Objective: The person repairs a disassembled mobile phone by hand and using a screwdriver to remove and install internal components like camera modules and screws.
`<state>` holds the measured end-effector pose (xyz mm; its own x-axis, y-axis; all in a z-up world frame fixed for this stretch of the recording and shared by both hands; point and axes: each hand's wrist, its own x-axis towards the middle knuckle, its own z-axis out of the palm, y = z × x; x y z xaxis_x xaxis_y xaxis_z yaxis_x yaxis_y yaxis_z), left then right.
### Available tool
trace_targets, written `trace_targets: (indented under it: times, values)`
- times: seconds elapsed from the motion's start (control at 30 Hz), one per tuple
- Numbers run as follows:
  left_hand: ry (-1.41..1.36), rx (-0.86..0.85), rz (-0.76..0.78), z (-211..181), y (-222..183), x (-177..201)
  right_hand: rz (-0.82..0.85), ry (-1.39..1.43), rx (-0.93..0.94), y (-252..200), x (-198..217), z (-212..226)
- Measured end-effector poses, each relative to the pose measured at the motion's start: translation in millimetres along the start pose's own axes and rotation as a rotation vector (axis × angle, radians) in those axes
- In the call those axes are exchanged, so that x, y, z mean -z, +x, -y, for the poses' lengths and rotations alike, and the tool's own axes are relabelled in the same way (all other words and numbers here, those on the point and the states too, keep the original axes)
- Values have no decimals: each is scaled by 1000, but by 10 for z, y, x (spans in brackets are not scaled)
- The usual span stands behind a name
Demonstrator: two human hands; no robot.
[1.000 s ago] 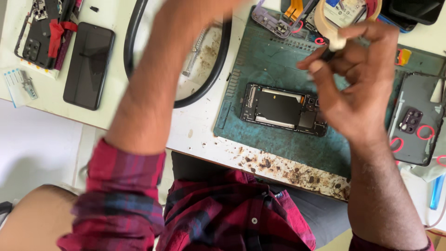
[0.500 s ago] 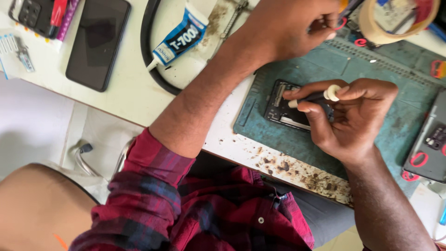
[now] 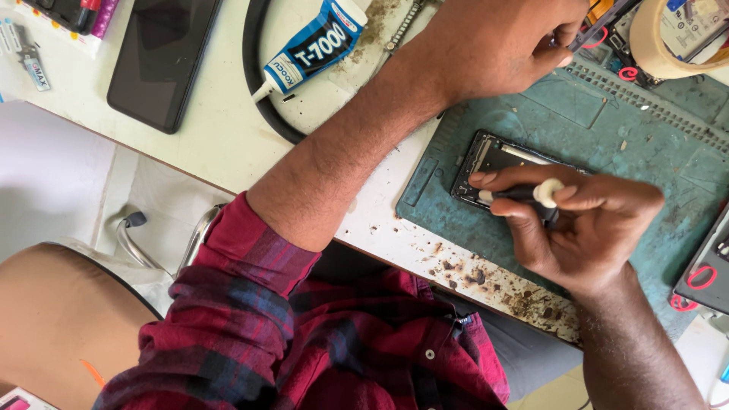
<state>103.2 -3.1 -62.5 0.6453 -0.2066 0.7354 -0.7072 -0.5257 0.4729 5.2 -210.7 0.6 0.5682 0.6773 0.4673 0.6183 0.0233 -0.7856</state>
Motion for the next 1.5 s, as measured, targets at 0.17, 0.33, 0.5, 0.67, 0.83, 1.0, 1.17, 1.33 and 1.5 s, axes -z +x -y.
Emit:
trace_targets:
  times: [0.17, 0.33, 0.5, 0.67, 0.83, 1.0, 1.17, 1.33, 1.5]
  values:
    - [-13, 3, 1, 8, 9, -31, 4, -16, -30, -31, -1, 32]
    - [6, 16, 21, 10, -14, -20, 8, -24, -17, -53, 1, 24]
    - [15, 32, 46, 24, 8, -39, 21, -57, 68, -49, -23, 1]
    - [-24, 91, 82, 2, 30, -29, 62, -271, 185, -1, -5, 100]
    - [-47, 130, 174, -27, 103, 76, 70, -283, 136, 38, -13, 178]
    - [-41, 181, 233, -120, 209, 186, 61, -410, 181, 171, -32, 327]
    - [-37, 235, 283, -205, 258, 254, 85, -427, 207, 262, -11, 407]
    - [110, 303, 222, -223, 315, 280, 42, -424, 222, 230, -30, 335]
    - [556, 178, 57, -144, 458, 400, 77, -396, 234, 184, -19, 334]
